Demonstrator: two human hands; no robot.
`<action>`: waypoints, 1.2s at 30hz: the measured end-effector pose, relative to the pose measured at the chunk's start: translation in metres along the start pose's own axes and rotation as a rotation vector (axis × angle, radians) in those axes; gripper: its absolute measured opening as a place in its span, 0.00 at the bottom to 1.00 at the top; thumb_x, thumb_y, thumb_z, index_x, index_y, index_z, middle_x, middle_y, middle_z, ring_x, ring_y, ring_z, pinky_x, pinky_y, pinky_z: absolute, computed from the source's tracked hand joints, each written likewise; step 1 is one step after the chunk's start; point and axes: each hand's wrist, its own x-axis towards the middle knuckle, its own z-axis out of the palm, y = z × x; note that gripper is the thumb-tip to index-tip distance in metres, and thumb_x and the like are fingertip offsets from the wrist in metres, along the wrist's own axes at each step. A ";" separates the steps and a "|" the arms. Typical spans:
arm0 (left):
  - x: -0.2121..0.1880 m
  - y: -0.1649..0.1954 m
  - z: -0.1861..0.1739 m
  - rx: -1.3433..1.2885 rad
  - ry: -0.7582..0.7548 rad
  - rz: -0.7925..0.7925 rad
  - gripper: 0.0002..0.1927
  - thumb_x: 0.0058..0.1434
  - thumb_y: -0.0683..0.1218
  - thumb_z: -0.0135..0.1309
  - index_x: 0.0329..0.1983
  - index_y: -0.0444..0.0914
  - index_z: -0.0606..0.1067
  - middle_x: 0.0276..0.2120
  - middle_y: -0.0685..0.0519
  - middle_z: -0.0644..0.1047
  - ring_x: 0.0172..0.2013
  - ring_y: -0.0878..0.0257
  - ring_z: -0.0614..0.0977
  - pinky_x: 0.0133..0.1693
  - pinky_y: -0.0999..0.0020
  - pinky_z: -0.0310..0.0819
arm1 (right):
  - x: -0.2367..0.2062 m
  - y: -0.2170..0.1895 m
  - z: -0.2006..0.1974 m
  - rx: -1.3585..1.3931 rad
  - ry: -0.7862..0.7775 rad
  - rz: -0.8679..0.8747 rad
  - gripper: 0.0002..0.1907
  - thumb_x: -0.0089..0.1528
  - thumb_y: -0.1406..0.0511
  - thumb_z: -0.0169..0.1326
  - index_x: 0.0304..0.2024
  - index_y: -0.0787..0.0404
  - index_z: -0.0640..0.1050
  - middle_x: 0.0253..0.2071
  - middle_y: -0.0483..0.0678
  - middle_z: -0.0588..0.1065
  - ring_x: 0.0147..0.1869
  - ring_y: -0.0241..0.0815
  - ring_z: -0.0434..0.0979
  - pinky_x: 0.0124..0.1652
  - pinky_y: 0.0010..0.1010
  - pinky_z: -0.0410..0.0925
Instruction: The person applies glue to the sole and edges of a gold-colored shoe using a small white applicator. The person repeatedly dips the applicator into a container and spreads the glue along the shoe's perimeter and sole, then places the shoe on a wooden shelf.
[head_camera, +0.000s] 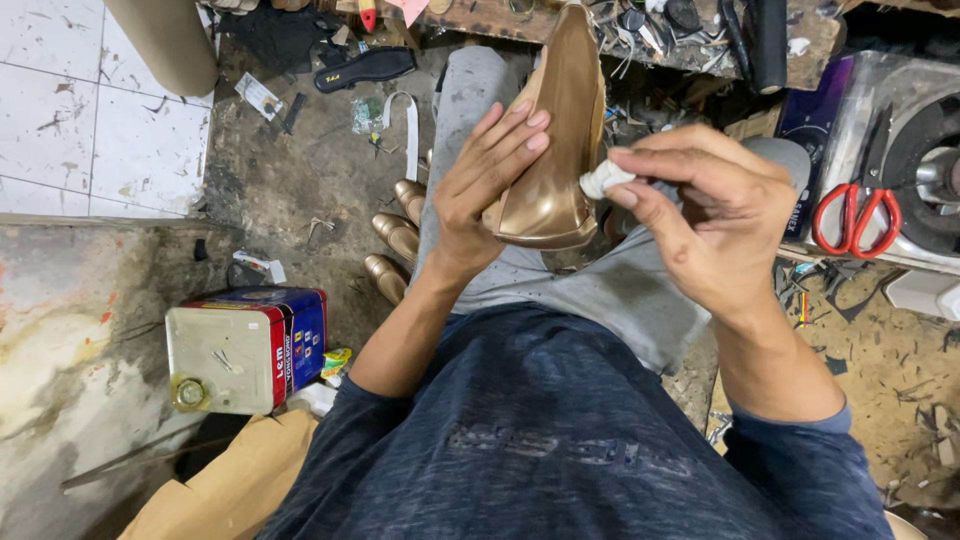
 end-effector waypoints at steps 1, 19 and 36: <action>0.001 0.000 0.000 -0.003 -0.003 0.000 0.23 0.64 0.41 0.62 0.62 0.35 0.74 0.62 0.46 0.76 0.68 0.50 0.74 0.72 0.52 0.61 | 0.000 -0.001 -0.002 0.000 -0.007 -0.007 0.09 0.68 0.78 0.64 0.50 0.69 0.81 0.46 0.52 0.79 0.46 0.34 0.80 0.45 0.18 0.72; 0.001 -0.001 0.000 -0.042 -0.045 -0.069 0.27 0.62 0.39 0.66 0.64 0.37 0.73 0.63 0.47 0.76 0.67 0.53 0.75 0.71 0.55 0.64 | 0.010 -0.006 -0.006 -0.115 -0.059 -0.062 0.07 0.69 0.78 0.60 0.49 0.70 0.82 0.45 0.54 0.79 0.44 0.38 0.82 0.43 0.20 0.75; -0.011 -0.002 0.007 -0.266 -0.168 -0.256 0.29 0.61 0.37 0.64 0.66 0.35 0.72 0.63 0.46 0.77 0.65 0.53 0.79 0.68 0.61 0.74 | 0.037 -0.004 -0.027 -0.149 -0.326 -0.290 0.13 0.51 0.84 0.52 0.36 0.74 0.81 0.39 0.59 0.79 0.42 0.49 0.83 0.40 0.32 0.76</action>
